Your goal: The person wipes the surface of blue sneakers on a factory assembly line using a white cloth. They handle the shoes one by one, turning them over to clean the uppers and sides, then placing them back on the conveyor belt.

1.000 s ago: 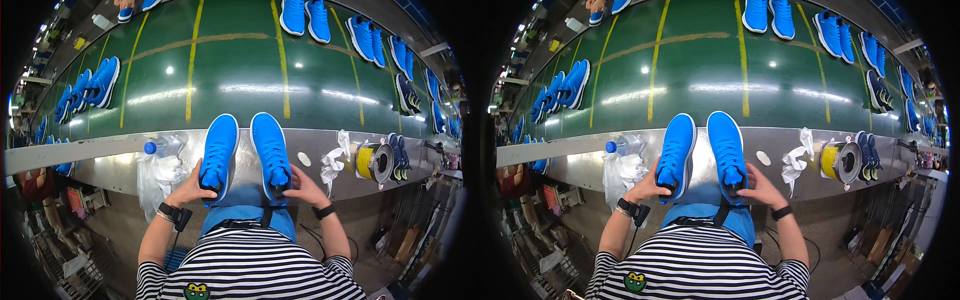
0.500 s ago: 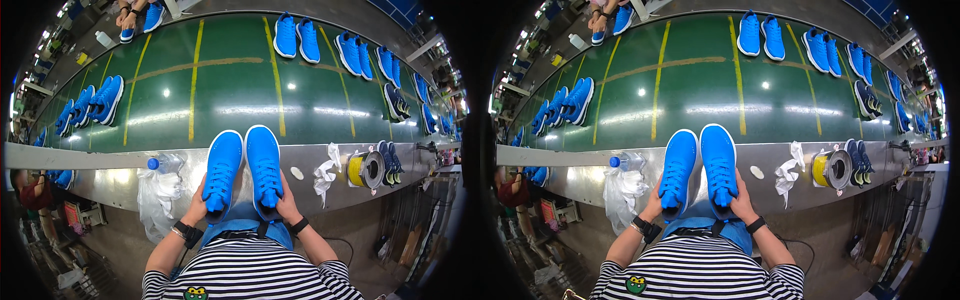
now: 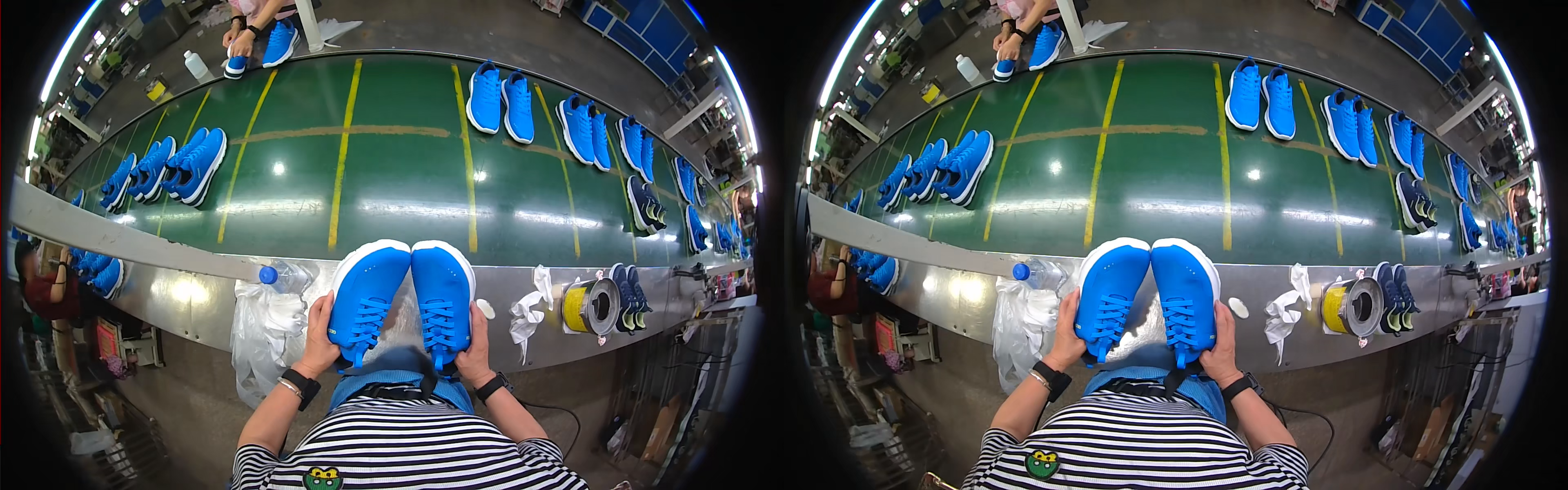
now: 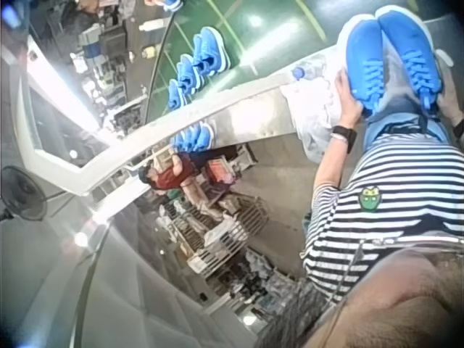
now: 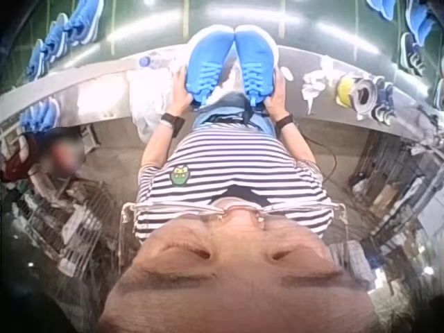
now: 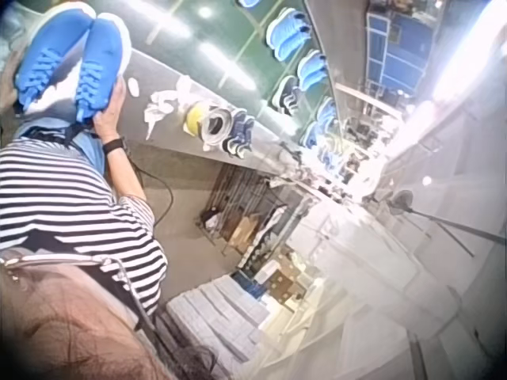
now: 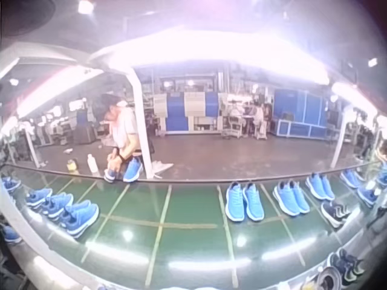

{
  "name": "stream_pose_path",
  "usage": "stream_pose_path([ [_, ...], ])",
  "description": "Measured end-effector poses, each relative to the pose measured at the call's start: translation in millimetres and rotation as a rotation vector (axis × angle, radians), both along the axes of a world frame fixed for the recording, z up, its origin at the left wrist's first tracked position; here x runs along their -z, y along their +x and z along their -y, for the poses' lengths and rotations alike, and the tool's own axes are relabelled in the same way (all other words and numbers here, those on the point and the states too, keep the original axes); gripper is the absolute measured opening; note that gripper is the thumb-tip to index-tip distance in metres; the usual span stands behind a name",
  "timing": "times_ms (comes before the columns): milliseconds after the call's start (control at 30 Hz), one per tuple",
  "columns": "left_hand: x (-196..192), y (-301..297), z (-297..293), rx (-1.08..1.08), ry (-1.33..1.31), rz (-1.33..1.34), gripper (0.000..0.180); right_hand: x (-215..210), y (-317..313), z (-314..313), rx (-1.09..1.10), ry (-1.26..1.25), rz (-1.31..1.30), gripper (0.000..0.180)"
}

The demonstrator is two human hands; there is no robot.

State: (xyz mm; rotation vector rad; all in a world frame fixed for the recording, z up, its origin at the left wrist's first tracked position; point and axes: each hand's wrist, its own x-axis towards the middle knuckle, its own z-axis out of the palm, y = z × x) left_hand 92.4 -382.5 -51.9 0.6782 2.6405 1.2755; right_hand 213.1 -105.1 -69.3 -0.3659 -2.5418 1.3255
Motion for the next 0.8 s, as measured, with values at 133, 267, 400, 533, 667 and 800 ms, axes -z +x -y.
stream_pose_path([
  [133,-2,1,3,-0.018,-0.024,-0.088,0.09,-1,4,-4,0.011,0.054,-0.016,0.077],
  [267,1,5,6,-0.073,-0.136,-0.155,0.088,-8,6,-5,0.035,0.153,0.02,0.078],
  [400,-1,10,-7,-0.121,-0.335,-0.201,0.095,-26,-2,6,0.091,0.276,0.112,0.081],
  [533,4,15,-26,0.044,-0.355,0.047,0.103,-19,-22,36,-0.062,0.372,0.231,0.099],
  [667,22,-1,-15,-0.111,-0.082,0.346,0.077,-10,-31,23,-0.083,0.066,0.106,0.079],
  [800,33,-23,3,-0.176,0.19,0.739,0.051,23,-24,-21,0.079,-0.533,0.278,0.053],
])
